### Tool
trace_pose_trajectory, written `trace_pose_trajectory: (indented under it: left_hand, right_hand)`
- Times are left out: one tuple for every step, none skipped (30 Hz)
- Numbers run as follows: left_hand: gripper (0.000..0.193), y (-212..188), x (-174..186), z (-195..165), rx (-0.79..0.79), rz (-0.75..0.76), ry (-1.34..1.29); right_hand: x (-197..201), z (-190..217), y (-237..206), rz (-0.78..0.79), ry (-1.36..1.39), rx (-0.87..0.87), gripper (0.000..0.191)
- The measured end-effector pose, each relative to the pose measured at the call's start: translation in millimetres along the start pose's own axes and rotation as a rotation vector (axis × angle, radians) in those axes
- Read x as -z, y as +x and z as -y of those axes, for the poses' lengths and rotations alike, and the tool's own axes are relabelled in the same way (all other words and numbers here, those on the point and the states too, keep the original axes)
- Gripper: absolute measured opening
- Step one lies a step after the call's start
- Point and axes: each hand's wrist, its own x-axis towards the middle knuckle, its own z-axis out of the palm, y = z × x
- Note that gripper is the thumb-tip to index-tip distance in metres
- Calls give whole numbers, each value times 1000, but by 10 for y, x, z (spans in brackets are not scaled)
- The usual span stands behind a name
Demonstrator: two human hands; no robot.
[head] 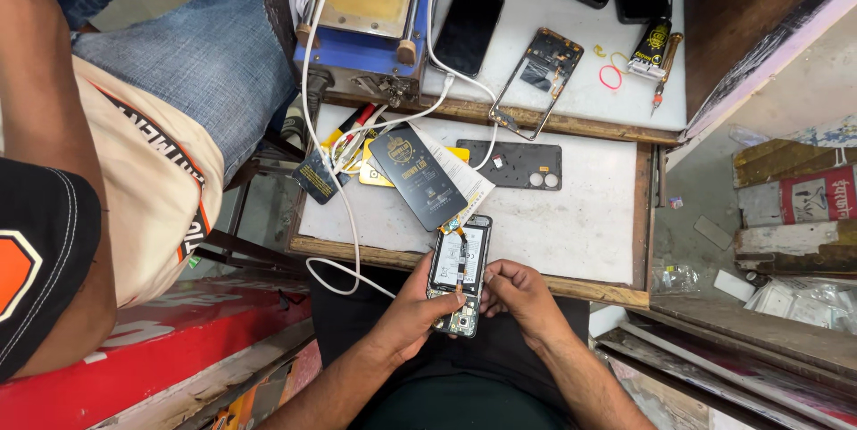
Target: The person handles a disassembled smartphone on a workbench, connecting a battery to the motherboard and adjusting internal components. They then use a power bank to test the device and place the phone back on the table.
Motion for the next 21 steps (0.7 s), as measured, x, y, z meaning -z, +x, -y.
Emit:
trace_pose_trajectory:
  left_hand:
    - [74,1,2,-3,-1,1,4]
    - [75,-3,5,-5,-1,1,8]
    - [75,-2,3,-6,0,2,12]
    - [75,2,1,-7,-2,6,8]
    - [75,3,-3,-6,-2,9,4]
    - [75,2,-4,-3,-3,10,-1]
    - [76,0,-7,0,-5,8,-4]
    - [76,0,-9,4,-6,6,-7]
    - [76,-2,-9,6,-7,4,-10]
    - [75,-6,-6,8,5,-4,1]
    - [75,-3,-4,7,15,-12,13]
    - [75,-3,-4,7,25,-18,25]
    - [75,-2,-5,9,21,-16,26]
    - [75,-2,-5,8,17,-14,26]
    - [75,-5,-7,10,14,-14,26]
    - [75,-9,-9,12,9,-12,27]
    - [75,-10,-11,13,2,-10,28]
    - [75,-13,-10,12,-3,-7,30]
    - [75,-15,-11,11,-2,-6,30]
    - [76,-16,-11,11,0,-6,28]
    - [76,-21,-12,11,3,-6,27]
  right_hand:
    - [-4,7,-1,-3,-7,-1,20]
    - [-8,12,-2,-6,-13,-3,20]
    - [-8,19,-2,-9,-15,-5,19]
    - [-9,22,-3,-12,-16,-8,19]
    - [-9,23,-4,-14,-17,-13,19]
    - [-9,22,-4,-6,-11,-6,19]
    - [-5,23,-6,3,-5,-2,20]
    - [-3,19,-11,10,3,1,20]
    - [-2,17,-15,14,6,6,20]
    - [0,16,-19,18,9,12,20]
    - [3,17,-22,22,11,19,20]
    - [2,17,-26,15,0,10,20]
    - [3,20,-30,7,-12,3,20]
    - [0,23,-32,1,-24,-4,21]
    - [-1,27,-35,5,-17,-1,20]
    - [-3,30,-39,9,-11,2,20]
    - [-6,33,-40,14,-4,6,20]
    - [-9,34,-44,9,-7,2,20]
    - [-8,35,-48,2,-10,-2,20]
    - [-8,34,-52,-4,-13,-8,20]
    - [-7,33,-56,0,-12,-5,20]
